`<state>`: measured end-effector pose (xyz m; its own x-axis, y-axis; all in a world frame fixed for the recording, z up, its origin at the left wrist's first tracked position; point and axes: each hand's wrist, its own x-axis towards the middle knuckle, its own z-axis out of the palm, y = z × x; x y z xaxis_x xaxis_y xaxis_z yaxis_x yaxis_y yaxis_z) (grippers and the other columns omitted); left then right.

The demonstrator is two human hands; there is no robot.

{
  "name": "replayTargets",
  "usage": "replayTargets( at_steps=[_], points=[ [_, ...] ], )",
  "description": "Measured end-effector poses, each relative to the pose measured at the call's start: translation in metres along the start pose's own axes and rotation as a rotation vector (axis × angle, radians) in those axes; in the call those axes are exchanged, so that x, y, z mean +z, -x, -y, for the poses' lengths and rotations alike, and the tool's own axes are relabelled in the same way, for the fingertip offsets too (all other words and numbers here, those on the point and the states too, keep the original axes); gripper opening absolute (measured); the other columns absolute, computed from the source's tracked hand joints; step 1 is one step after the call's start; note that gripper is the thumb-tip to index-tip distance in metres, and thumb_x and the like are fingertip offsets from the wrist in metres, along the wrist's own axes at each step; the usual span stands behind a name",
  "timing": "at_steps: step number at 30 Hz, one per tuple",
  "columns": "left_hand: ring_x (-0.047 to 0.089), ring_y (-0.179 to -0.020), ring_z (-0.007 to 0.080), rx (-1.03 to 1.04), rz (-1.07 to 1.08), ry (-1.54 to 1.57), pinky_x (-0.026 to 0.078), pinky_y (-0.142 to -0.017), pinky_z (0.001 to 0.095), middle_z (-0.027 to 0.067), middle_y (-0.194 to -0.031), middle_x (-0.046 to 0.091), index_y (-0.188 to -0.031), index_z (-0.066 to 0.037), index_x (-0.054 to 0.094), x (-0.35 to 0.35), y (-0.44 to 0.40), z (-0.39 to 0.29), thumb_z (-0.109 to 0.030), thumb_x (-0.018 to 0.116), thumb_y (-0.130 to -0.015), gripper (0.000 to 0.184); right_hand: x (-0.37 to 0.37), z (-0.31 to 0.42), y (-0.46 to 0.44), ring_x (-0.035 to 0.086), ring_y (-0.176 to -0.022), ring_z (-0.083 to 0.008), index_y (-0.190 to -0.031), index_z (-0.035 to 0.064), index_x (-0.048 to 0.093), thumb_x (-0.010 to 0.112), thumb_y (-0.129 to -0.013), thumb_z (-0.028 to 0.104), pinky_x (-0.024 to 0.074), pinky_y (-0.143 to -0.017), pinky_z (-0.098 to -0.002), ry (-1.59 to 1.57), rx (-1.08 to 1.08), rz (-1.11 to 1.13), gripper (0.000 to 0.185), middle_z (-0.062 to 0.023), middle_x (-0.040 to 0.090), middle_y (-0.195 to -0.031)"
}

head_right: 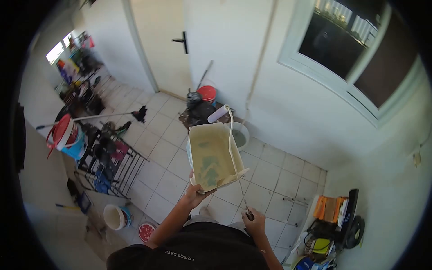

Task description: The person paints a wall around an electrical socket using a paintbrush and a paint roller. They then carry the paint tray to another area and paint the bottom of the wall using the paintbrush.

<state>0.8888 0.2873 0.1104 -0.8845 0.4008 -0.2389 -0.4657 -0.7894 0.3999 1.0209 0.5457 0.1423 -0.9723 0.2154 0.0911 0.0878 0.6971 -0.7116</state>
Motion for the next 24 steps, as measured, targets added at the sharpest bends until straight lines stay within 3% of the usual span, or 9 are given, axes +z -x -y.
replayTargets(
  at_steps=[1, 4, 7, 8, 14, 16, 17, 20, 24],
  points=[
    [0.038, -0.135, 0.0404, 0.076, -0.005, 0.030, 0.040, -0.105, 0.0603, 0.0120, -0.150, 0.025, -0.149, -0.042, 0.001, -0.052, 0.038, -0.005, 0.012, 0.040, -0.072, 0.102, 0.050, 0.000, 0.022, 0.062, -0.060, -0.0250, -0.094, 0.0018, 0.068, 0.073, -0.079, 0.019, 0.0488, -0.061, -0.0328, -0.039, -0.067, 0.023, 0.023, -0.0134, 0.065, -0.070],
    [0.038, -0.135, 0.0396, 0.195, -0.156, 0.020, 0.038, -0.105, 0.0604, 0.0109, -0.151, 0.025, -0.150, -0.045, -0.003, -0.089, 0.061, -0.058, 0.013, 0.040, -0.074, 0.105, 0.098, 0.064, -0.022, 0.059, -0.056, -0.0225, -0.090, 0.0009, 0.067, 0.074, -0.080, 0.019, 0.0473, -0.057, -0.0319, -0.173, -0.111, 0.208, 0.022, -0.0121, 0.063, -0.066],
    [0.038, -0.135, 0.0402, 0.320, -0.216, 0.031, 0.038, -0.104, 0.0614, 0.0114, -0.151, 0.024, -0.150, -0.045, -0.004, -0.136, 0.082, -0.103, 0.014, 0.038, -0.075, 0.105, 0.141, 0.104, -0.062, 0.058, -0.054, -0.0202, -0.088, 0.0003, 0.066, 0.074, -0.080, 0.019, 0.0464, -0.056, -0.0316, -0.008, -0.203, 0.353, 0.022, -0.0118, 0.061, -0.064],
    [0.038, -0.134, 0.0409, 0.383, -0.182, 0.080, 0.039, -0.103, 0.0619, 0.0123, -0.151, 0.023, -0.150, -0.045, -0.004, -0.183, 0.111, -0.101, 0.016, 0.036, -0.074, 0.105, 0.177, 0.109, -0.040, 0.058, -0.054, -0.0210, -0.088, 0.0001, 0.065, 0.074, -0.080, 0.019, 0.0466, -0.056, -0.0322, 0.030, -0.273, 0.367, 0.022, -0.0121, 0.061, -0.063],
    [0.037, -0.134, 0.0414, 0.542, -0.312, 0.208, 0.039, -0.103, 0.0627, 0.0134, -0.151, 0.023, -0.151, -0.044, -0.002, -0.212, 0.079, -0.177, 0.018, 0.033, -0.073, 0.105, 0.248, 0.173, -0.152, 0.062, -0.056, -0.0267, -0.088, -0.0004, 0.065, 0.075, -0.080, 0.022, 0.0477, -0.056, -0.0346, 0.042, -0.429, 0.553, 0.026, -0.0137, 0.062, -0.064],
    [0.038, -0.134, 0.0409, 0.586, -0.327, 0.255, 0.039, -0.104, 0.0618, 0.0135, -0.151, 0.024, -0.151, -0.044, -0.002, -0.251, 0.076, -0.194, 0.017, 0.034, -0.073, 0.105, 0.293, 0.190, -0.176, 0.064, -0.058, -0.0285, -0.089, -0.0006, 0.065, 0.075, -0.080, 0.023, 0.0482, -0.056, -0.0350, 0.084, -0.474, 0.604, 0.027, -0.0145, 0.063, -0.066],
    [0.039, -0.134, 0.0405, 0.590, -0.362, 0.260, 0.038, -0.105, 0.0610, 0.0134, -0.151, 0.025, -0.150, -0.043, -0.002, -0.255, 0.065, -0.210, 0.015, 0.035, -0.073, 0.104, 0.310, 0.199, -0.204, 0.052, -0.051, -0.0170, -0.087, -0.0014, 0.064, 0.076, -0.079, 0.019, 0.0427, -0.052, -0.0314, 0.025, -0.510, 0.604, 0.024, -0.0111, 0.059, -0.062],
    [0.041, -0.132, 0.0407, 0.612, -0.405, 0.266, 0.039, -0.105, 0.0601, 0.0147, -0.149, 0.026, -0.150, -0.042, -0.002, -0.275, 0.015, -0.270, 0.014, 0.035, -0.073, 0.102, 0.350, 0.244, -0.296, 0.052, -0.053, -0.0174, -0.088, -0.0015, 0.064, 0.076, -0.079, 0.021, 0.0428, -0.053, -0.0316, 0.078, -0.537, 0.749, 0.026, -0.0120, 0.058, -0.062],
    [0.044, -0.129, 0.0412, 0.613, -0.464, 0.257, 0.040, -0.104, 0.0603, 0.0169, -0.148, 0.027, -0.150, -0.042, -0.002, -0.295, -0.022, -0.357, 0.012, 0.036, -0.074, 0.101, 0.407, 0.325, -0.372, 0.064, -0.063, -0.0318, -0.092, -0.0009, 0.063, 0.074, -0.081, 0.024, 0.0474, -0.059, -0.0358, 0.161, -0.556, 0.855, 0.029, -0.0193, 0.064, -0.072]
  ],
)
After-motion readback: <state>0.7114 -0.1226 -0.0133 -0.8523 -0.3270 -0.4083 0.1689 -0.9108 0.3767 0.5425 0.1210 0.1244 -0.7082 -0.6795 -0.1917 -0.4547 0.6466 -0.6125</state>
